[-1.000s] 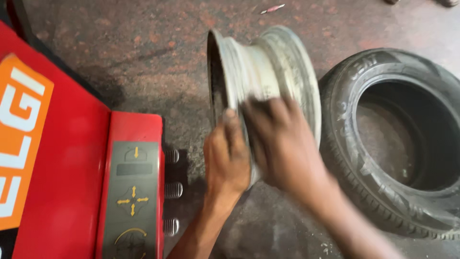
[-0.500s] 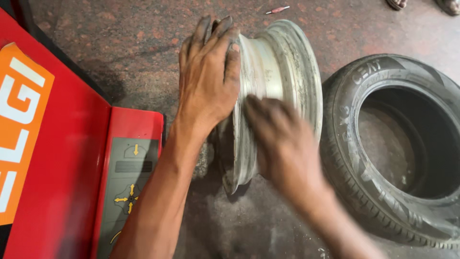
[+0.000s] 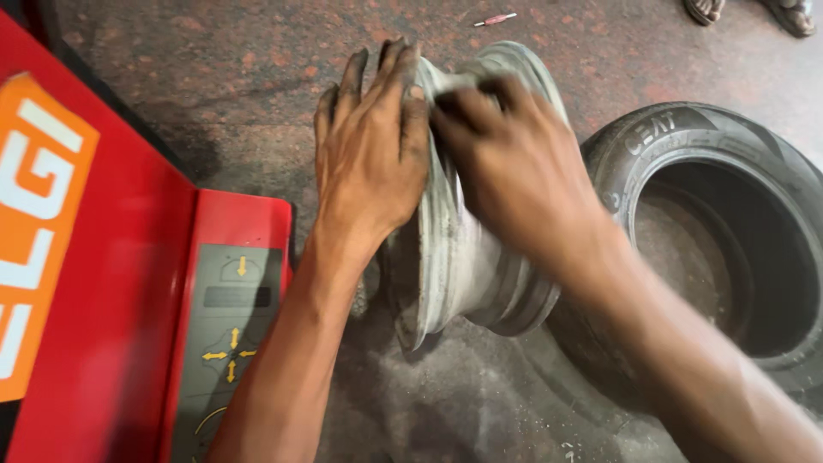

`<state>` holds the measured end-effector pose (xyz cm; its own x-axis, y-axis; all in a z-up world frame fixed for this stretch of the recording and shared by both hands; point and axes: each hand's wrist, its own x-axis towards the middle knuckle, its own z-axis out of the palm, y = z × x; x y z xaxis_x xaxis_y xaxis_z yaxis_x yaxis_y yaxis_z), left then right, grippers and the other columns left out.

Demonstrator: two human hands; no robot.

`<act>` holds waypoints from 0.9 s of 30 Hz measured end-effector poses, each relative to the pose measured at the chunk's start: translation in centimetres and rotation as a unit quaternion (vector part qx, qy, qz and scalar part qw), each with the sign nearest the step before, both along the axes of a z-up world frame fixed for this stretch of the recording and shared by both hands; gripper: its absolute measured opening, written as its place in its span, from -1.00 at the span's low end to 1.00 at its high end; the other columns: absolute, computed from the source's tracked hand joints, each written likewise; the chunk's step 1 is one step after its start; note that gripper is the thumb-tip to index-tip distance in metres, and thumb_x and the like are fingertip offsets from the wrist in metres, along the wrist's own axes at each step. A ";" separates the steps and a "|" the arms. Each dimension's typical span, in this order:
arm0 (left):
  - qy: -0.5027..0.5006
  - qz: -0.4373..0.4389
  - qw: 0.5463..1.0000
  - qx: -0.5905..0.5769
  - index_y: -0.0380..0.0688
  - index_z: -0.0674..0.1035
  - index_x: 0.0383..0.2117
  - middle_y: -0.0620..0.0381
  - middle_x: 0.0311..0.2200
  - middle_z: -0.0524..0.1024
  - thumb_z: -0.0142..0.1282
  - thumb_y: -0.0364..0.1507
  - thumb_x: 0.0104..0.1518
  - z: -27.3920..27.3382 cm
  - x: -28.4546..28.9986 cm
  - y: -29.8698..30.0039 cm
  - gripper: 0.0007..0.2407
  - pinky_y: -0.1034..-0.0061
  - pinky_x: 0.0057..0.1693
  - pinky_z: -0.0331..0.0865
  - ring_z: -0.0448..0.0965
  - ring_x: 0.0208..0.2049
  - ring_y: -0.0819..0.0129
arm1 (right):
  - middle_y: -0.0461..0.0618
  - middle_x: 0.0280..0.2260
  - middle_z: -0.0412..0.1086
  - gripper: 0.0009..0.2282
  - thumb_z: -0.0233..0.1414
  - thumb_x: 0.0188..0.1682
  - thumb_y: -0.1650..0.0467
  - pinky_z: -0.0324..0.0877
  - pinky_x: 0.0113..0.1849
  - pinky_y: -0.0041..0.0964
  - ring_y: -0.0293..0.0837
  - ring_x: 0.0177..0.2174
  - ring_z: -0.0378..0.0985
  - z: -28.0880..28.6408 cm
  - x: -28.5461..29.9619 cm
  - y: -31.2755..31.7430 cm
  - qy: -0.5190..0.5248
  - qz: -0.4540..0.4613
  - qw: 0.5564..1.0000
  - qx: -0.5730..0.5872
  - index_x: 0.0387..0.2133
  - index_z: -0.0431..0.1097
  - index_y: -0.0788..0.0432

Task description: The person scrubs the outer rim and inner barrel of a metal wheel rim using a small abrasive pad. The person rotates the rim to access different sections while scrubbing.

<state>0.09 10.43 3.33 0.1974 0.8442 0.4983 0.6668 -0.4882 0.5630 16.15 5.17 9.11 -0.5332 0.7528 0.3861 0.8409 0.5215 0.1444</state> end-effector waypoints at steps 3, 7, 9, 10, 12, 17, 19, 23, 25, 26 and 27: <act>-0.019 0.002 1.000 0.001 -0.21 0.36 0.31 -0.03 0.37 0.29 -0.20 -0.38 0.35 -0.4 0.2 -0.1 -0.59 0.00 0.46 -0.05 0.15 0.43 -0.08 | 0.06 0.06 0.46 -0.54 0.08 -0.24 0.57 0.40 0.04 -0.04 0.13 0.06 0.39 -0.7 -0.9 -4.7 -0.017 -0.012 1.000 0.021 0.03 0.49 0.26; -0.022 0.006 1.000 0.010 -0.21 0.39 0.29 -0.05 0.34 0.31 -0.16 -0.38 0.35 -0.6 0.3 -0.6 -0.61 -0.03 0.44 -0.07 0.15 0.41 -0.13 | 0.07 0.04 0.45 -0.59 0.08 -0.19 0.55 0.39 0.02 -0.03 0.15 0.06 0.38 -1.2 -0.6 -2.0 -0.030 -0.018 0.999 0.038 0.01 0.50 0.25; 0.003 0.012 1.000 0.012 -0.19 0.40 0.27 -0.02 0.32 0.33 -0.15 -0.38 0.35 0.1 0.1 -0.5 -0.62 -0.04 0.42 -0.06 0.16 0.39 -0.14 | 0.08 0.04 0.45 -0.65 0.09 -0.09 0.56 0.39 0.02 -0.04 0.15 0.08 0.37 -0.4 -0.5 -0.7 -0.032 -0.010 0.999 0.042 0.01 0.50 0.25; 0.015 0.017 1.000 0.012 -0.18 0.41 0.27 -0.01 0.32 0.34 -0.15 -0.38 0.35 0.3 -0.1 -0.5 -0.63 -0.04 0.42 -0.06 0.16 0.39 -0.15 | 0.09 0.04 0.45 -0.66 0.08 -0.08 0.57 0.39 0.02 -0.04 0.15 0.09 0.37 -0.1 -0.4 -1.0 -0.025 -0.005 0.999 0.039 0.01 0.50 0.25; 0.017 0.009 1.000 0.024 -0.21 0.40 0.26 -0.02 0.32 0.35 -0.14 -0.39 0.32 0.4 -0.4 -0.7 -0.61 -0.04 0.41 -0.05 0.18 0.39 -0.15 | 0.09 0.04 0.46 -0.63 0.07 -0.14 0.58 0.39 0.02 -0.04 0.13 0.08 0.38 -0.1 -0.8 -2.7 -0.013 -0.005 0.999 0.032 -0.01 0.50 0.27; -0.013 0.005 1.000 0.021 -0.21 0.41 0.27 -0.06 0.34 0.33 -0.16 -0.40 0.34 -0.5 0.2 -1.3 -0.62 -0.01 0.45 -0.03 0.19 0.40 -0.14 | 0.06 0.00 0.47 -0.65 0.08 -0.12 0.58 0.39 -0.05 -0.05 0.10 0.06 0.40 -0.6 -1.0 -3.3 -0.031 -0.041 0.998 0.029 -0.02 0.51 0.26; 0.004 0.015 0.999 0.028 -0.19 0.43 0.26 -0.02 0.32 0.36 -0.15 -0.39 0.36 -0.1 -0.2 -0.9 -0.64 -0.03 0.44 -0.04 0.19 0.39 -0.14 | 0.06 0.03 0.46 -0.65 0.10 -0.11 0.56 0.39 0.00 -0.08 0.07 0.07 0.40 -0.2 -0.9 -1.6 -0.053 -0.033 0.997 0.051 0.00 0.51 0.24; 0.012 0.009 0.998 0.055 -0.26 0.41 0.25 -0.07 0.30 0.35 -0.12 -0.39 0.31 -0.1 -0.4 -0.5 -0.61 -0.06 0.40 -0.03 0.20 0.37 -0.16 | 0.10 0.08 0.45 -0.50 0.09 -0.32 0.52 0.37 -0.01 -0.10 0.03 0.01 0.41 -0.8 -2.0 -6.7 -0.056 -0.049 0.997 0.016 0.01 0.48 0.30; -0.028 0.006 0.998 0.047 -0.22 0.42 0.26 -0.05 0.33 0.36 -0.13 -0.41 0.32 -0.6 0.2 -0.8 -0.62 -0.01 0.44 0.01 0.25 0.38 -0.09 | 0.11 0.05 0.46 -0.51 0.09 -0.30 0.56 0.37 -0.04 -0.09 0.06 0.02 0.42 -1.2 -1.6 -6.3 -0.034 -0.044 0.998 0.019 0.01 0.49 0.30; -0.023 0.009 0.999 0.044 -0.21 0.43 0.25 -0.04 0.32 0.36 -0.12 -0.41 0.32 -0.7 0.3 -0.9 -0.63 -0.02 0.44 0.01 0.24 0.38 -0.11 | 0.11 0.04 0.47 -0.52 0.09 -0.30 0.58 0.36 -0.06 -0.09 0.08 0.02 0.42 -1.3 -1.3 -5.8 -0.025 -0.043 0.999 0.021 0.01 0.49 0.30; -0.016 0.013 0.999 0.043 -0.20 0.44 0.24 -0.04 0.32 0.37 -0.11 -0.41 0.33 -0.6 0.1 -0.8 -0.63 -0.02 0.43 0.01 0.23 0.37 -0.12 | 0.09 0.04 0.47 -0.57 0.10 -0.21 0.57 0.37 -0.03 -0.09 0.07 0.03 0.42 -1.3 -0.9 -4.2 -0.023 -0.035 0.999 0.027 0.02 0.49 0.28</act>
<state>0.23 9.61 2.70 0.1591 0.8026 0.5750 0.6613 -0.5190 0.5416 15.22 1.00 7.85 -0.4979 0.7678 0.4032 0.8670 0.4515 0.2108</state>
